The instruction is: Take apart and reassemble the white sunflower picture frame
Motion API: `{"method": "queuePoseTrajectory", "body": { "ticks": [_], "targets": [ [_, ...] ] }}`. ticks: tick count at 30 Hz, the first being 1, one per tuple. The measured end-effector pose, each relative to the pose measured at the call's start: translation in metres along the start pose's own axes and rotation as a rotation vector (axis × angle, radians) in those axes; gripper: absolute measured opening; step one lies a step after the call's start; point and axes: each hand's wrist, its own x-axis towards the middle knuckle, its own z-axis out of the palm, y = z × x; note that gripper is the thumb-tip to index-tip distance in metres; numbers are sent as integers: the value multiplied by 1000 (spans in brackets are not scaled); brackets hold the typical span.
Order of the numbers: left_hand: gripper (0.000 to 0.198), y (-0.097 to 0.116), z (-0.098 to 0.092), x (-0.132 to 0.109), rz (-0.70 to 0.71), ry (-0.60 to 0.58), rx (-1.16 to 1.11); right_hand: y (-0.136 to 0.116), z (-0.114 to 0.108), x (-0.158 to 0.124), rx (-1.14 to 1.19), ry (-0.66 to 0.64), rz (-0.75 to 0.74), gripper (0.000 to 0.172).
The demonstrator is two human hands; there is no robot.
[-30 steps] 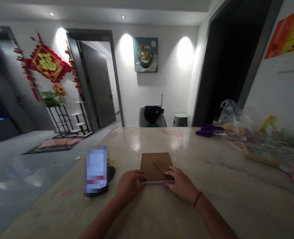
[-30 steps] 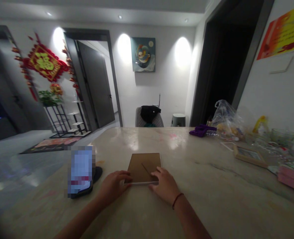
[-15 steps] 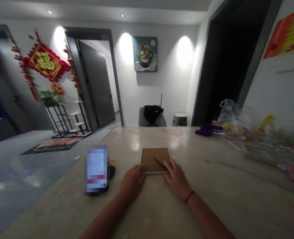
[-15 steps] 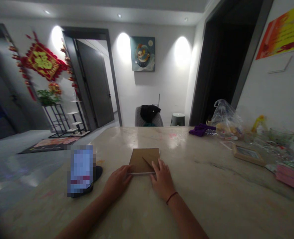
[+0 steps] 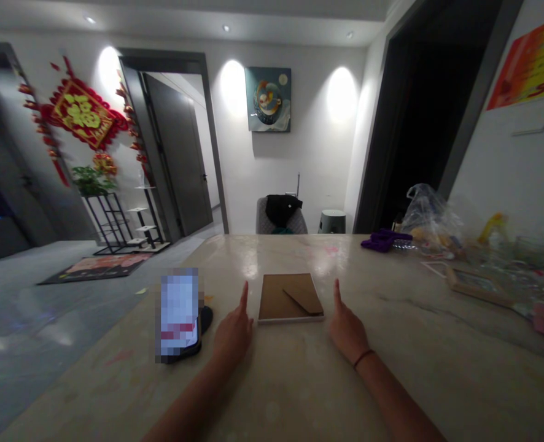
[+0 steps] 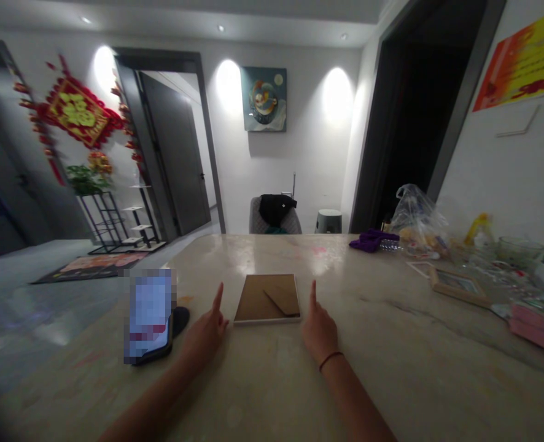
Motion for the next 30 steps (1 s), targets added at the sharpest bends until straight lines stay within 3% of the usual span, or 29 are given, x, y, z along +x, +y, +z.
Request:
{"method": "queuePoseTrajectory", "body": {
  "ticks": [3,7,11,14,17,19,23,25,27,30],
  "targets": [
    [65,2,-1,0,-6,41,6,-4,1,2,22,41,99,66],
    [39,5,1,-2,96,-47,75,-5,10,6,97,-57,59,34],
    [37,6,4,-3,153,-48,104,-8,16,9,459,-25,136,30],
    [35,10,7,-6,236,-50,84,-21,16,8,930,67,196,40],
    [27,18,9,-10,320,-46,49,-38,16,2,1163,174,187,76],
    [27,23,12,-13,357,-35,11,-45,18,-3,1178,182,162,82],
    [33,32,17,-17,473,-64,-58,-45,21,-8,1040,146,138,60],
    [30,33,18,-16,465,-79,-100,-41,19,-8,949,180,105,53],
    [26,30,15,-14,368,-70,-251,-38,13,-8,829,224,45,49],
    [37,21,3,-7,43,-149,-770,-37,1,-10,598,265,-141,44]
  ]
}}
